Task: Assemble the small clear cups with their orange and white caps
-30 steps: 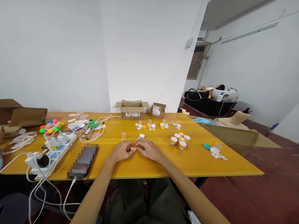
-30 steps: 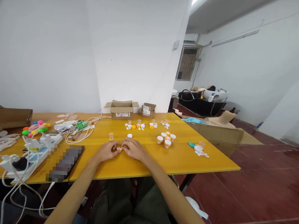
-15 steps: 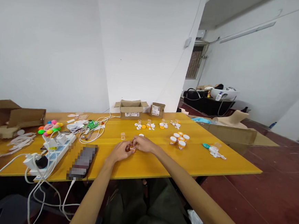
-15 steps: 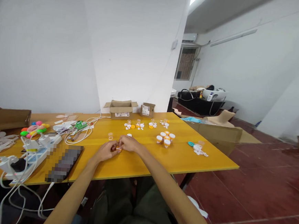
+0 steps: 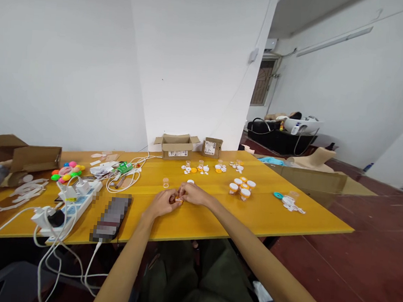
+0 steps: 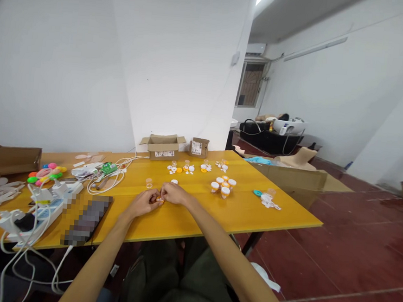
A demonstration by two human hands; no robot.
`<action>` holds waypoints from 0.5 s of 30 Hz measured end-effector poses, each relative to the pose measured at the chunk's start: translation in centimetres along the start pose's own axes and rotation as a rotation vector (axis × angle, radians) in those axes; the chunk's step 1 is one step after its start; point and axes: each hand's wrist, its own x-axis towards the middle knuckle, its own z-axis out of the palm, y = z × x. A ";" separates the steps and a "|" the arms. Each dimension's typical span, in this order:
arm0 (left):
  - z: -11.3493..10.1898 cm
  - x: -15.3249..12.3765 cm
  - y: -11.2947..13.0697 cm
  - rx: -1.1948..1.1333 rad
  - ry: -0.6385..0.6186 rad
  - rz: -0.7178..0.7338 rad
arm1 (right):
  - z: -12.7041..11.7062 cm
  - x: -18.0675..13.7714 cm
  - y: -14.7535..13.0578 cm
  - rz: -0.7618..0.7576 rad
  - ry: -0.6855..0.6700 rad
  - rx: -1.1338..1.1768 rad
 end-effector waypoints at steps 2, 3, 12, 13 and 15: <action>0.0 0.0 0.1 0.003 -0.001 -0.008 | 0.0 -0.1 -0.1 0.009 -0.002 0.012; -0.1 0.0 0.1 0.005 -0.002 -0.014 | 0.0 -0.1 -0.1 0.013 0.001 0.014; -0.1 0.0 0.2 -0.005 -0.012 -0.042 | 0.2 -0.6 0.0 0.001 0.049 0.010; -0.2 0.0 0.2 -0.003 -0.012 -0.037 | 0.2 -0.7 -0.1 0.001 0.055 0.009; -0.2 0.0 0.3 0.003 -0.010 -0.025 | 0.3 -0.8 -0.2 0.007 0.066 0.003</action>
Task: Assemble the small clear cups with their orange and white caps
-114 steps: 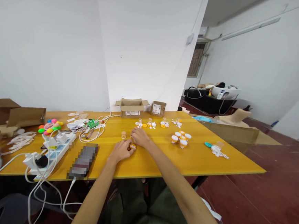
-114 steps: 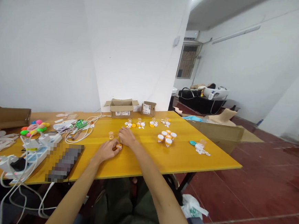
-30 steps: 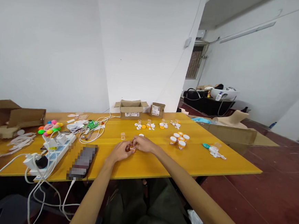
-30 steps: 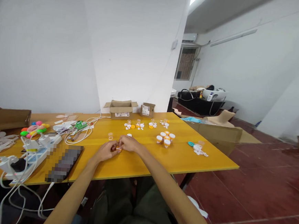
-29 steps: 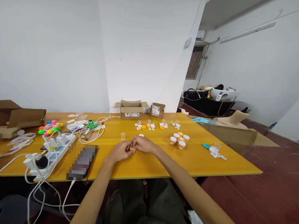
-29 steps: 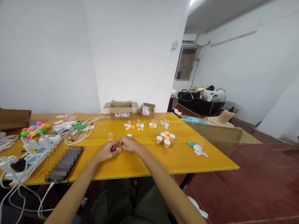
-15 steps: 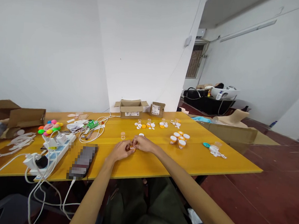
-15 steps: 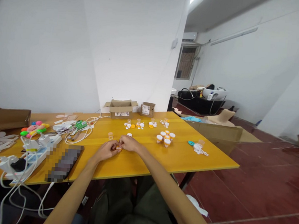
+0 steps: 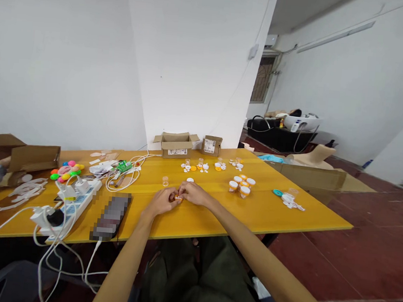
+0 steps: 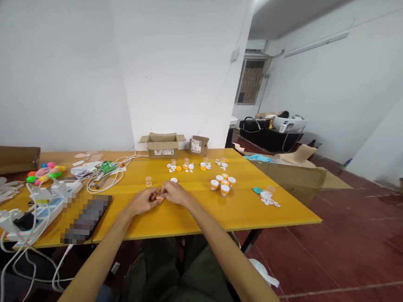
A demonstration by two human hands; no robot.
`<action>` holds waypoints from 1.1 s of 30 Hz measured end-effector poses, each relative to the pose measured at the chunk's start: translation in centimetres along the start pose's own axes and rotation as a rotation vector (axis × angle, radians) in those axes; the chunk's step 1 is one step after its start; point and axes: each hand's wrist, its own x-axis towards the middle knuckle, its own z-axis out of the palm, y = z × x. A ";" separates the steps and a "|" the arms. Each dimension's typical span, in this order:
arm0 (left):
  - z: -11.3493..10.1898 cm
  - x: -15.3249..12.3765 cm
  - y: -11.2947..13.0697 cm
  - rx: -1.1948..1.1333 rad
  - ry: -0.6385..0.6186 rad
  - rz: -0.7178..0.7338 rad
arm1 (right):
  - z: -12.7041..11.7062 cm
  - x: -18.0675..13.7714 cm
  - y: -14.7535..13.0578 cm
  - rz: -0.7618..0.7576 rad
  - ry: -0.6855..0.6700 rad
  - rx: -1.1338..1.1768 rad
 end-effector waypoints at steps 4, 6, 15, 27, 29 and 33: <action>-0.1 0.0 0.3 0.018 -0.005 0.004 | 0.0 -0.3 -0.3 0.017 0.028 -0.012; -0.2 0.0 0.4 0.021 -0.004 0.007 | -0.2 -0.6 -0.2 0.014 0.061 -0.016; -0.2 -0.1 0.3 -0.005 0.027 0.006 | -0.3 -3.5 2.2 0.021 0.259 -0.067; 0.0 -0.2 0.0 0.038 0.061 0.018 | 0.7 -2.6 2.5 0.052 0.223 -0.167; 0.0 -0.2 0.1 0.042 0.067 0.023 | 1.1 -2.2 2.4 0.029 0.239 -0.188; 0.1 -0.2 -0.1 0.048 0.070 0.002 | 1.8 -1.7 2.2 0.001 0.248 -0.213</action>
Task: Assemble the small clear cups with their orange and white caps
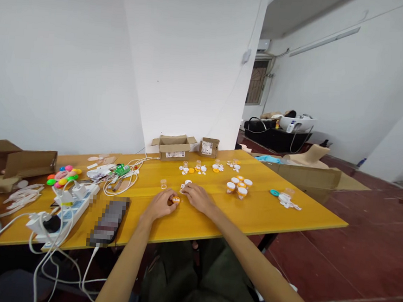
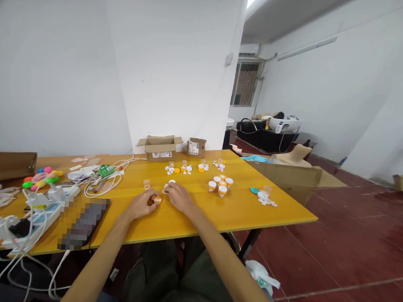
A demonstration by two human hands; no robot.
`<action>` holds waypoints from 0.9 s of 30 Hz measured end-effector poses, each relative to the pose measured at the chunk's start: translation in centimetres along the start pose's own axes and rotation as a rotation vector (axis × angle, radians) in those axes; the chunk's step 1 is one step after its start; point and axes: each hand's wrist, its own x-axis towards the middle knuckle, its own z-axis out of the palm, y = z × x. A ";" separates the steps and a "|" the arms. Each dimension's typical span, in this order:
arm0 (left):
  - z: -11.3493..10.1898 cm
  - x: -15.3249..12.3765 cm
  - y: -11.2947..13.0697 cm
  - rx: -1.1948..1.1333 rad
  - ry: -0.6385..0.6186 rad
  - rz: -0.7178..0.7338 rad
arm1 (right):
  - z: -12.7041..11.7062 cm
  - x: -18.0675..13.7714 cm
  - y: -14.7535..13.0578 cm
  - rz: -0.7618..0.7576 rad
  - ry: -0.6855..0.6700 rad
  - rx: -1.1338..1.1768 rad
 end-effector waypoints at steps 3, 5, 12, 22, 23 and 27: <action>0.0 0.0 0.1 -0.008 -0.007 -0.009 | 0.1 -0.3 0.0 0.008 0.040 0.015; -0.1 -0.1 0.3 -0.012 -0.004 -0.002 | 0.0 -0.6 0.3 0.033 0.078 0.025; -0.2 -0.2 0.7 -0.007 -0.004 0.033 | -0.2 -0.4 0.2 0.082 0.055 0.014; -0.2 -0.1 0.8 -0.003 -0.021 0.032 | -0.9 -2.3 -1.2 -0.131 0.090 0.001; -0.2 -0.1 0.8 -0.004 -0.021 0.036 | -0.9 -2.5 -1.3 -0.167 0.075 -0.023; -0.2 -0.2 0.7 0.001 -0.015 0.062 | -0.6 -2.6 -1.3 -0.286 0.049 -0.156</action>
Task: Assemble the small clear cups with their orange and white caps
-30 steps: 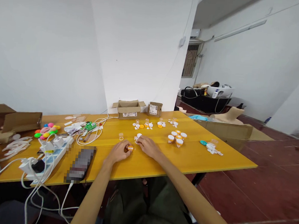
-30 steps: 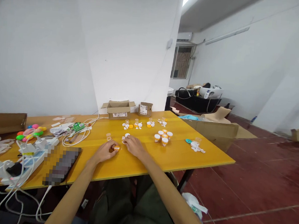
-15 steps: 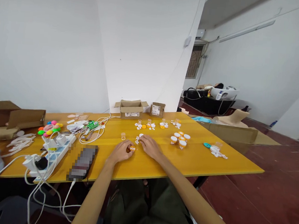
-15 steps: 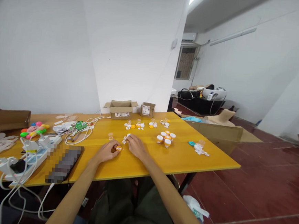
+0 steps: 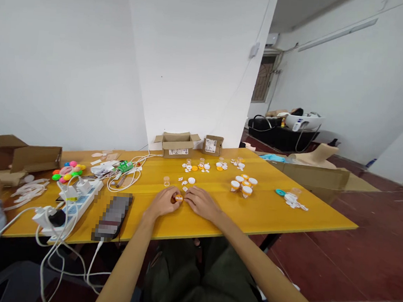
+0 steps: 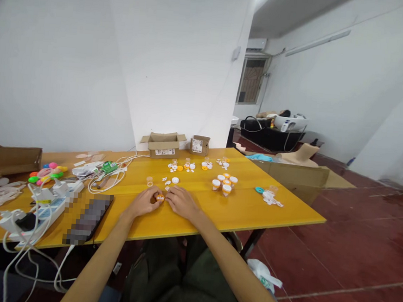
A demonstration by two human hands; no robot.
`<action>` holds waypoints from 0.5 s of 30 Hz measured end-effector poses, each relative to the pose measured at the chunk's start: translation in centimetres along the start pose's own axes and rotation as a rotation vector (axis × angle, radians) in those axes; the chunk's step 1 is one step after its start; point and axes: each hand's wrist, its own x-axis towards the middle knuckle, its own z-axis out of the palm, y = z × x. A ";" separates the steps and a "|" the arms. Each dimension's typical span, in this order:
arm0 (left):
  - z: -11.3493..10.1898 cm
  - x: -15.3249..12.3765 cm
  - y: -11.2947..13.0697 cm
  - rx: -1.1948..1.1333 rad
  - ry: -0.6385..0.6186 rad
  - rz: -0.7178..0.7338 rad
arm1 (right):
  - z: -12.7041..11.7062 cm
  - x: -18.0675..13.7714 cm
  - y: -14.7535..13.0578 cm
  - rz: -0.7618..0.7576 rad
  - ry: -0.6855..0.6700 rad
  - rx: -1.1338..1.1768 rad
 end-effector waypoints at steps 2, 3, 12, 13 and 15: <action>0.0 0.0 -0.1 0.006 0.002 0.007 | 0.3 0.0 0.1 -0.028 0.004 -0.065; 0.1 0.0 -0.1 0.010 0.001 0.007 | 0.5 0.0 0.2 -0.034 0.008 -0.093; 0.3 0.1 -0.6 0.012 -0.011 0.039 | 1.2 -0.3 0.4 -0.033 0.010 -0.181; 0.4 0.1 -0.7 0.005 -0.012 0.047 | 1.1 -0.3 0.3 -0.022 0.019 -0.170; 0.5 0.2 -1.0 -0.013 -0.009 0.065 | 1.0 -0.4 0.1 0.017 0.053 -0.127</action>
